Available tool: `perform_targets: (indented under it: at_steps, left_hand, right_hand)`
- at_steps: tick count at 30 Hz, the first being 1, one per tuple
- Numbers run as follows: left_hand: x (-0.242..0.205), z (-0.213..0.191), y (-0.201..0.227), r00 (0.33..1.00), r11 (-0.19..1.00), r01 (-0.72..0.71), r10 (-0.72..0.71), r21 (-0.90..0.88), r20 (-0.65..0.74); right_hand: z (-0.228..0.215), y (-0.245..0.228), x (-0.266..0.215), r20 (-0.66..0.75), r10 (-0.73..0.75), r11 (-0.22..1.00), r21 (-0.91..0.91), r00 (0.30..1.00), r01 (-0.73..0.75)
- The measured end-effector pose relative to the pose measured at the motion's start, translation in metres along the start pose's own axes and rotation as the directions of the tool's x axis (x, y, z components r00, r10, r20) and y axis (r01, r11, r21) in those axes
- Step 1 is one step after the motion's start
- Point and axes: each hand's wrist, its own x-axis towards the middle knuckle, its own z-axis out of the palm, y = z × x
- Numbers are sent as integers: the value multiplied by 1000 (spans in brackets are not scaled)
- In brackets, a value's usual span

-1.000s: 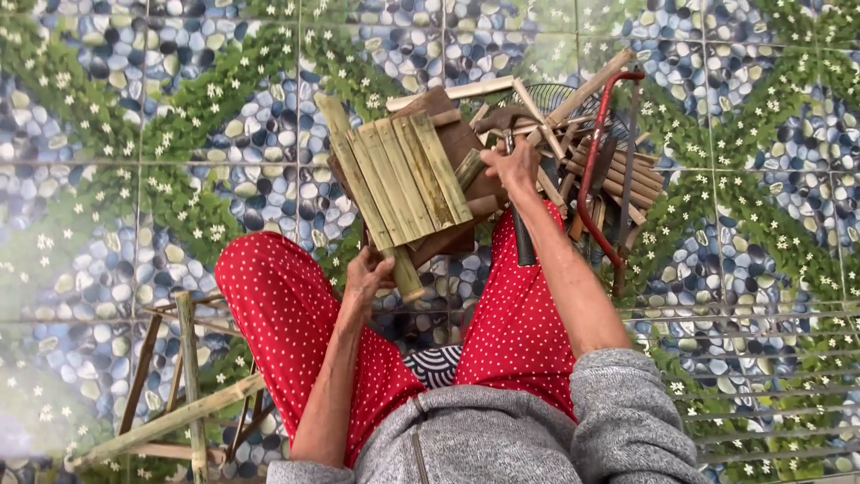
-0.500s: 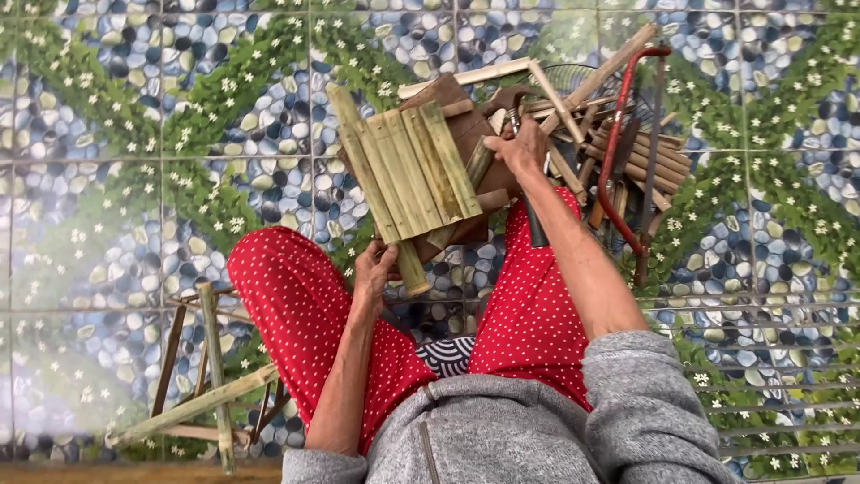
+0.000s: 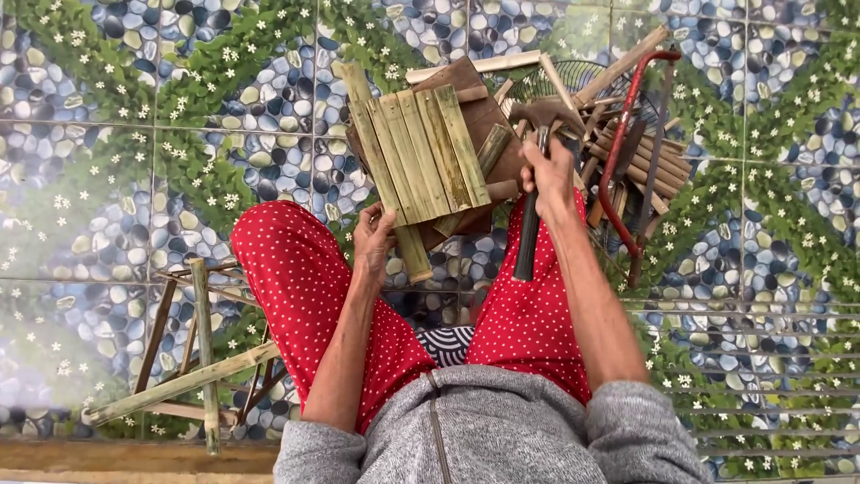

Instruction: The person assembles a small bamboo structure by arranging split bamboo pieces on a wooden base and securing them with a hammer and nails. They repeatedly adjust the bamboo pieces and hammer them into place.

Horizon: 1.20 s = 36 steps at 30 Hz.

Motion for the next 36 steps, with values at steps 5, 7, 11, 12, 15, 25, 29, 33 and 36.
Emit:
perform_targets:
  at_steps: [5, 7, 11, 12, 15, 25, 29, 33, 36]
  left_hand:
    - [26, -2, -20, 998, 994, -47, 52, 98, -46]
    - [26, -1, -22, 997, 992, -48, 55, 115, -58]
    - [20, 10, 2, 999, 999, -43, 44, 32, -33]
    - [17, 13, 6, 999, 999, -38, 39, 9, -33]
    - [9, 16, 21, 999, 999, -26, 26, -22, -26]
    - [33, 12, 10, 1000, 994, 28, -28, -106, 1]
    - [53, 9, -7, 999, 990, 43, -41, -134, 16]
    - [16, 25, 38, 997, 984, 60, -53, -167, 50]
    - [24, 25, 33, 998, 977, 62, -54, -206, 42]
  right_hand:
    - [4, 1, -42, 54, 40, 987, 153, 998, -48]
    - [-2, 7, -50, 61, 53, 983, 171, 997, -62]
    - [-11, 11, -56, 98, 8, 990, 139, 995, -22]
    - [-14, 10, -61, 113, 13, 991, 133, 994, -28]
    - [-24, 6, -78, 163, 45, 989, 135, 986, -67]
    - [-46, 1, -134, 150, 181, 899, 374, 972, -226]
    - [-49, 35, -140, 163, 304, 832, 436, 939, -345]
    - [-30, 55, -136, 195, 336, 833, 396, 921, -388]
    - [-12, 32, -139, 161, 305, 878, 335, 939, -342]
